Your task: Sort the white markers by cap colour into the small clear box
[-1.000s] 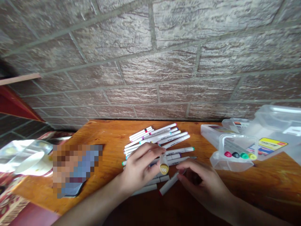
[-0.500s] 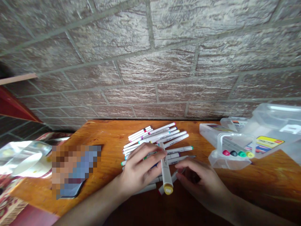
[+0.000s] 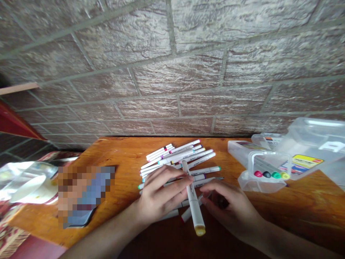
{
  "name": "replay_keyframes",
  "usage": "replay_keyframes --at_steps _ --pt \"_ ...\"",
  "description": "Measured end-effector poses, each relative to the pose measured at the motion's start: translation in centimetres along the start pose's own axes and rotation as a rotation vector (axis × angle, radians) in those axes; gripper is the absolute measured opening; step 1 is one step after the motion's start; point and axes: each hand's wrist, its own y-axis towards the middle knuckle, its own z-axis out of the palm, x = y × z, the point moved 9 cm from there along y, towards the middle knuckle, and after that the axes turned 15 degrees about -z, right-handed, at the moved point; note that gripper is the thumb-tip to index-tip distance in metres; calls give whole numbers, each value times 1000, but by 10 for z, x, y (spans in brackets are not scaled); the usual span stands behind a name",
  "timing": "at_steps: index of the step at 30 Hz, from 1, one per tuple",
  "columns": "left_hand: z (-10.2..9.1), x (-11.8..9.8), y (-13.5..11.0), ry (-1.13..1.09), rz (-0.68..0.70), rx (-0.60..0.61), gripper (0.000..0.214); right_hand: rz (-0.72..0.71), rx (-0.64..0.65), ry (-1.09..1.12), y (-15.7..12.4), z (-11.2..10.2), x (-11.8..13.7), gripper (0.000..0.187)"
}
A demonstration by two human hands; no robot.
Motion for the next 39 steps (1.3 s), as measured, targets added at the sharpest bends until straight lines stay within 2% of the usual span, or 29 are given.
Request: replay_keyframes --at_steps 33,39 --pt "10 3 2 33 -17 73 23 -51 -43 91 2 -2 9 13" --pt "12 4 -1 59 -7 57 30 -111 -115 149 -2 -9 14 33"
